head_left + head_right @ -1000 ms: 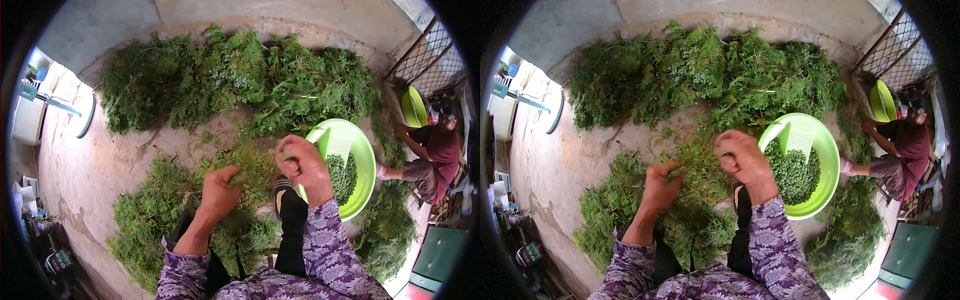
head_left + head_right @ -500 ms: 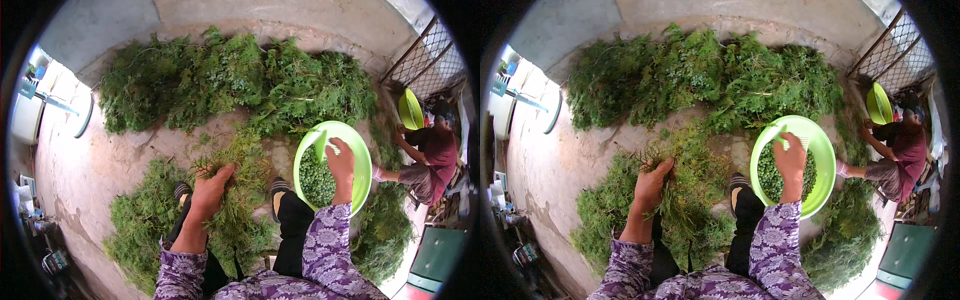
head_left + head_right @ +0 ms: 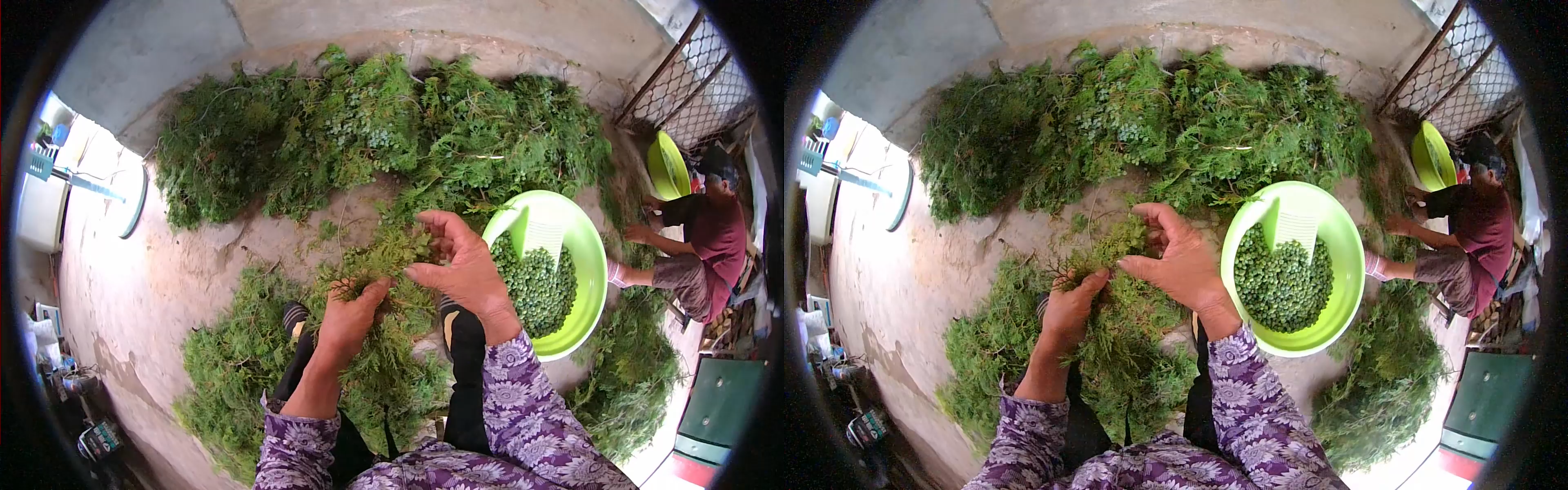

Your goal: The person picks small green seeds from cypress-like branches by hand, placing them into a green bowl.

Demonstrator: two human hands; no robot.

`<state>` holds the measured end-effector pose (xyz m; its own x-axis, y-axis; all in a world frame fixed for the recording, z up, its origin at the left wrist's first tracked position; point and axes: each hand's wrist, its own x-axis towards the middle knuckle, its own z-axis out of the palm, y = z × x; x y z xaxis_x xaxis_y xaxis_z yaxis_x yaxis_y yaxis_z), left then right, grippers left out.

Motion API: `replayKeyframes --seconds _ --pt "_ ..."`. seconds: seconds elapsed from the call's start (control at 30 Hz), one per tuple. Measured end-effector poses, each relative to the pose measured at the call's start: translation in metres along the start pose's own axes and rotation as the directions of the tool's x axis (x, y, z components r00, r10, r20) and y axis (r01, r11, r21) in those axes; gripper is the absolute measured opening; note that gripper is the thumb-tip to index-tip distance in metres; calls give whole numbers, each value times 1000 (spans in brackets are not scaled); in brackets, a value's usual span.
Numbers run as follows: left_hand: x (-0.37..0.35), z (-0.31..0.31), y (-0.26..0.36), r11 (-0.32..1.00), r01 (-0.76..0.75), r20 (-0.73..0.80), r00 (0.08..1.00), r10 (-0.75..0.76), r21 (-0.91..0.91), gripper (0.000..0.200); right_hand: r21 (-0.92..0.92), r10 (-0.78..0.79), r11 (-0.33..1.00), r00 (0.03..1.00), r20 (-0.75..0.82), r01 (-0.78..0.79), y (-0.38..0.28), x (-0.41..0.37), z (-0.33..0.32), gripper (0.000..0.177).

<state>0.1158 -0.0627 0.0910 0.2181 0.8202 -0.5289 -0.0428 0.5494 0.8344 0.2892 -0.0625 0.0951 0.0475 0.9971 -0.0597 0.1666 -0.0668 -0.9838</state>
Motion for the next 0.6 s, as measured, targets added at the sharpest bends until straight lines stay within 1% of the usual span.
replayKeyframes --seconds 0.07,0.13,0.17,0.23,0.27,0.33,0.37,0.43,0.57,0.6 --pt "0 0 0 1000 2 2 1000 -2 -31 16 -12 13 1000 1000 13 -13 -2 -1 1 56" --pt "0 -1 3 997 70 34 997 -72 37 16 -50 -24 999 999 -40 22 -6 -2 2 50" --pt "1 -1 1 997 70 33 997 -72 37 16 -49 -24 999 999 -39 22 -9 -2 3 50" --pt "3 -2 -4 991 -117 148 983 108 57 27 68 39 997 999 -5 -38 -12 -3 3 43" --pt "3 -2 -5 992 -117 147 983 108 56 27 67 39 997 999 -4 -39 -9 -3 4 43" --pt "2 -2 -8 900 -350 167 934 315 261 42 163 7 986 999 52 -15 0 -1 6 37" --pt "4 -3 -9 900 -350 166 934 315 261 42 163 7 986 999 53 -15 2 -1 7 37" --pt "6 -5 -12 863 -429 204 900 384 267 49 207 24 977 995 98 -44 1 -1 9 36" --pt "5 -8 -13 900 -385 185 918 351 204 50 231 21 972 994 111 -46 4 -1 9 35" --pt "5 -10 -14 927 -343 208 928 309 153 47 236 26 970 992 121 -54 5 0 9 34"
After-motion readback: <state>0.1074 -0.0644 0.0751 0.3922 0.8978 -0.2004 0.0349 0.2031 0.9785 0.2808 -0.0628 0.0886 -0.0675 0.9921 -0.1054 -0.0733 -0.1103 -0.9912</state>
